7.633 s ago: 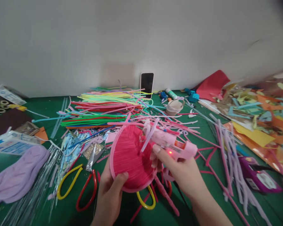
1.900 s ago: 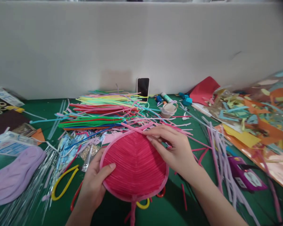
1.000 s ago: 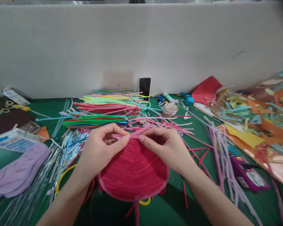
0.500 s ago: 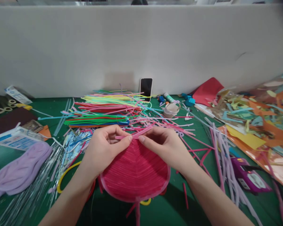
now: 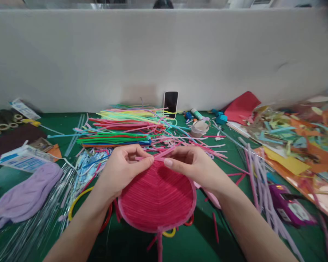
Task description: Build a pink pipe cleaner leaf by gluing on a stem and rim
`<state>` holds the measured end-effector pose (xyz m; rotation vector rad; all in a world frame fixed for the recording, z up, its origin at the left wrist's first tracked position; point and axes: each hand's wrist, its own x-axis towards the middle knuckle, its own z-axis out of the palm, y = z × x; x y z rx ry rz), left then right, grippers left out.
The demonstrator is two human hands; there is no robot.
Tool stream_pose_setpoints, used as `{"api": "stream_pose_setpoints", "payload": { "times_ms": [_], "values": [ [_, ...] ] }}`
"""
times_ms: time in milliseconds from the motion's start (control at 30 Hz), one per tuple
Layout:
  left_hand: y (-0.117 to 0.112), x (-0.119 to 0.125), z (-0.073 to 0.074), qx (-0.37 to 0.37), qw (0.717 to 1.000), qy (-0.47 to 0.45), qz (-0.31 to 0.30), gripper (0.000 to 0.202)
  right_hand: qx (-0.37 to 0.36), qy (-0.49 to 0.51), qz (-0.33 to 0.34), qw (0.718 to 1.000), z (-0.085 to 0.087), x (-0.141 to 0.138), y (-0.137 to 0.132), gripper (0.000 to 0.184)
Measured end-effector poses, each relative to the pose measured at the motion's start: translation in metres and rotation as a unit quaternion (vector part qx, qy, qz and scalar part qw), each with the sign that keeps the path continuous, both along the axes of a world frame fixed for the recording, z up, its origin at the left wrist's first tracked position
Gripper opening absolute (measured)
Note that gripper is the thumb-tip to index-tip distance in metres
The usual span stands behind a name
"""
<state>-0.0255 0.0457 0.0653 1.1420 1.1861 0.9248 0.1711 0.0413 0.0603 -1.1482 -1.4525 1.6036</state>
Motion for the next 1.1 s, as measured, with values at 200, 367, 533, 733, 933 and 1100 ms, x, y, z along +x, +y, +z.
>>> {"api": "stream_pose_setpoints", "payload": {
  "times_ms": [200,367,533,733,933,1100],
  "values": [
    [0.003,-0.003,-0.004,-0.019,0.999,-0.003,0.025,0.021,0.076,0.017,-0.160,0.984,-0.004,0.014,0.004,0.028],
    [0.004,-0.003,-0.008,-0.020,0.999,-0.015,0.026,0.020,0.098,-0.010,-0.183,0.978,-0.015,0.016,0.008,0.029],
    [0.005,-0.005,-0.011,-0.019,0.999,-0.018,0.023,0.018,0.122,-0.059,-0.196,0.971,-0.017,0.014,0.008,0.042],
    [0.004,-0.004,-0.009,-0.012,1.000,-0.006,0.028,0.020,0.124,-0.034,-0.212,0.969,-0.016,0.019,0.010,0.021],
    [-0.001,-0.004,-0.005,0.004,1.000,0.011,0.013,0.023,0.089,-0.026,-0.116,0.989,-0.007,0.012,0.004,0.020],
    [-0.001,-0.002,-0.004,0.010,1.000,0.019,-0.007,0.021,0.123,-0.071,-0.072,0.987,-0.004,-0.006,0.002,0.019]
  ]
}}
